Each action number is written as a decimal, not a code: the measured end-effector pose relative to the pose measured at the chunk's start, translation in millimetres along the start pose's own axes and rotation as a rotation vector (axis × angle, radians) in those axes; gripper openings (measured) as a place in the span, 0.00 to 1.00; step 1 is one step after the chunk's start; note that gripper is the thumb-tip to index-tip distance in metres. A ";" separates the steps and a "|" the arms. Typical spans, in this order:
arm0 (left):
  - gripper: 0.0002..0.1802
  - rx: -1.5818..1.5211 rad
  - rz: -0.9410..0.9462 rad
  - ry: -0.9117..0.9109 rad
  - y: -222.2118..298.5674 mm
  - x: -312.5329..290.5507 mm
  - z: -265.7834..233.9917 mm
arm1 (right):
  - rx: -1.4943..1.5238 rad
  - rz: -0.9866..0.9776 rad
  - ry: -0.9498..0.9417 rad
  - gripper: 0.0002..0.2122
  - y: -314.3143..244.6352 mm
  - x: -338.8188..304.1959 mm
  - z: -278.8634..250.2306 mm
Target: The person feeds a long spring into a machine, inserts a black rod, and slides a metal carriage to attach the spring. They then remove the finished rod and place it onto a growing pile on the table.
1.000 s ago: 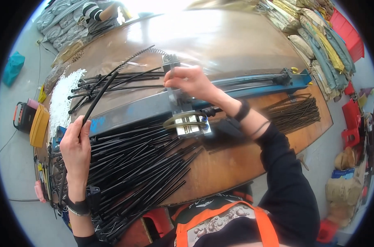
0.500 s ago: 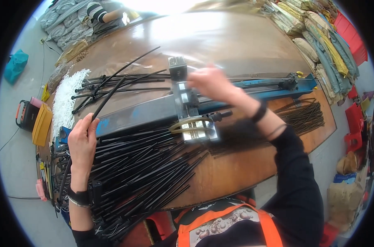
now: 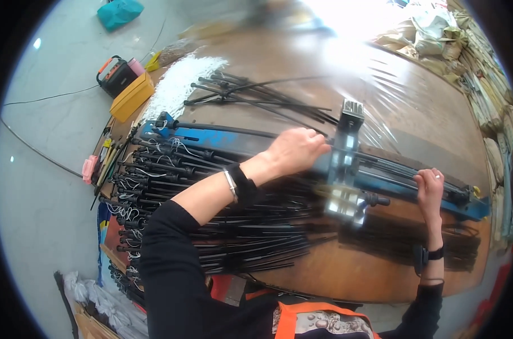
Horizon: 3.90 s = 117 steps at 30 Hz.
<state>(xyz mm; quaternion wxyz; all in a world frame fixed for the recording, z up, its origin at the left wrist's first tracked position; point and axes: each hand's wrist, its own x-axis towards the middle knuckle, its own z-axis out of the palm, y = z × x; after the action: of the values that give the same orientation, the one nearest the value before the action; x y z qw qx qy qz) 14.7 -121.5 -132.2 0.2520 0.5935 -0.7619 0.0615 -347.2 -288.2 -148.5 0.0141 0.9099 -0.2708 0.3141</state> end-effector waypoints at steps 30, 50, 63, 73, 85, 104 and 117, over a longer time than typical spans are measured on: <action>0.12 -0.037 0.026 0.088 -16.0 -8.0 14.7 | -0.007 -0.007 0.041 0.03 -14.4 -0.8 10.8; 0.12 0.097 -0.062 0.003 -6.4 -0.2 14.6 | 0.454 0.111 -0.081 0.13 -88.1 -47.5 23.1; 0.04 0.305 0.412 0.172 -84.2 16.8 7.4 | 0.033 -0.124 -0.256 0.13 -127.6 -109.1 11.0; 0.05 0.427 -0.116 -0.036 -20.3 -85.3 -34.9 | 0.150 -0.244 -0.478 0.10 -145.1 -90.7 17.2; 0.11 0.407 -0.295 -0.240 60.7 -154.0 -10.4 | 0.370 0.069 -0.588 0.08 -145.4 -89.3 16.2; 0.14 -0.041 -0.227 -0.415 134.6 -115.0 5.3 | 0.995 0.565 -0.493 0.08 -143.4 -88.9 27.3; 0.19 -0.212 -0.196 -0.739 152.3 -104.1 -11.6 | 0.351 -0.316 -0.089 0.17 -155.1 -109.1 6.5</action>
<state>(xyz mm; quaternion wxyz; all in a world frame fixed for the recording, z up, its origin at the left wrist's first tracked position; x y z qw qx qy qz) -106.6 17.8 -138.5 0.0254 0.6163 -0.7430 -0.2595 -337.3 -104.4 -194.5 -0.1073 0.9424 -0.0669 0.3096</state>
